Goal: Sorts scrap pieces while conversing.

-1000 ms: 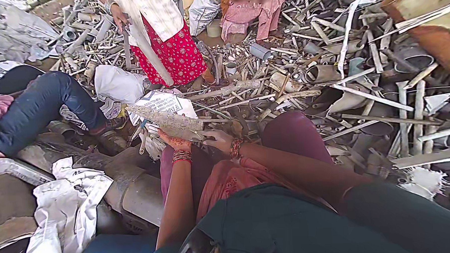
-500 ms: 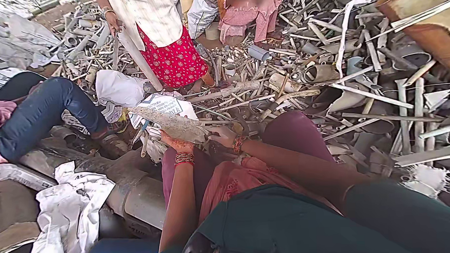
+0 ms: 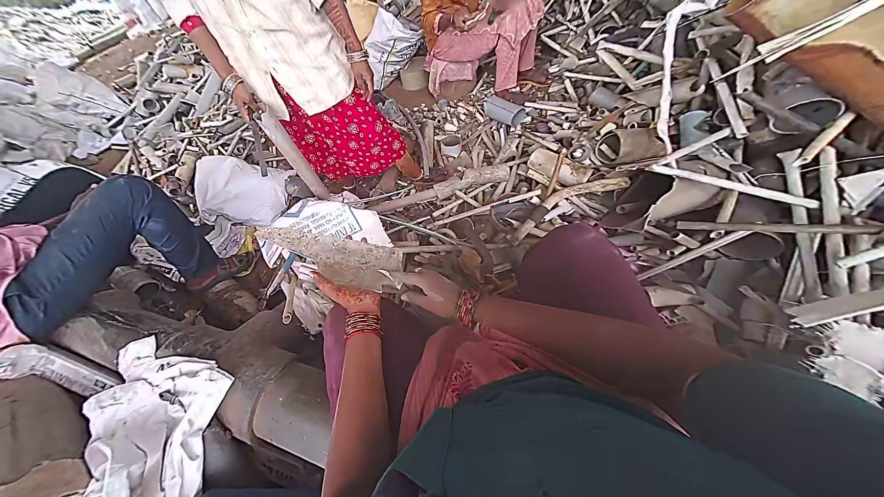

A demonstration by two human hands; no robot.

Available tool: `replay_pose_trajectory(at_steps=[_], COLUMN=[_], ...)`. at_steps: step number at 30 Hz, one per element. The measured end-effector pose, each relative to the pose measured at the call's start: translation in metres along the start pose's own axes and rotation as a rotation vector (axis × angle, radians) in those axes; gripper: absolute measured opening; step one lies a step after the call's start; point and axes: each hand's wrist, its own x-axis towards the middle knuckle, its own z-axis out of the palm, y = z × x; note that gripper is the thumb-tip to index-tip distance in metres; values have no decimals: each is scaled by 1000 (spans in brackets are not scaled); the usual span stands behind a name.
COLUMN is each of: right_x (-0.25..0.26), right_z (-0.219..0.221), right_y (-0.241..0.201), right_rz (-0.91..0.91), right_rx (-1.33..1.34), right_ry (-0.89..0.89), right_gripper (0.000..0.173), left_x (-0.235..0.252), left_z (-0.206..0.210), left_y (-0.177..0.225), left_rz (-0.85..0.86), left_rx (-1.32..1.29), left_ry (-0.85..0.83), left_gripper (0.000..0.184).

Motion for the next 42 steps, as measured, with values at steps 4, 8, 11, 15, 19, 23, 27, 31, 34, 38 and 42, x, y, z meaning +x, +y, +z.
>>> replay_pose_trajectory(at_steps=[4, 8, 11, 15, 19, 23, 27, 31, 34, 38, 42], right_x=[-3, -8, 2, 0, -3, 10, 1, 7, 13, 2, 10], right_z=[-3, 1, 0, -9, 12, 8, 4, 17, 10, 4, 20], right_y=[-11, -17, -4, 2, -12, 13, 1, 0, 13, -2, 4], right_rz=[76, 55, 170, 259, 152, 296, 214, 209, 409, 314, 287], right_rx=[-92, -42, 13, 108, 108, 47, 112, 63, 101, 145, 61], right_ry=[31, -28, -24, 49, -50, -5, 51, -102, -44, 38, -62], right_gripper=[53, 47, 39, 36, 38, 39, 36, 39, 40, 38, 43], left_x=[0, 1, 0, -1, -2, -5, -3, -3, -2, -2, -5], left_z=[1, 1, -2, 1, 3, 4, 5, 1, 4, 2, 2], left_y=[2, -1, -4, -2, -3, -5, -1, -8, -9, -5, -10], left_rz=[20, 34, 38, 54, 87, 78, 112, 133, 167, 189, 187], left_rx=[37, 31, 44, 52, 84, 119, 168, 186, 216, 270, 270], left_ry=[50, 22, -9, 2, 27, 38, 65, 38, 17, 10, 10], left_gripper=[71, 70, 68, 64, 65, 64, 62, 61, 59, 58, 56])
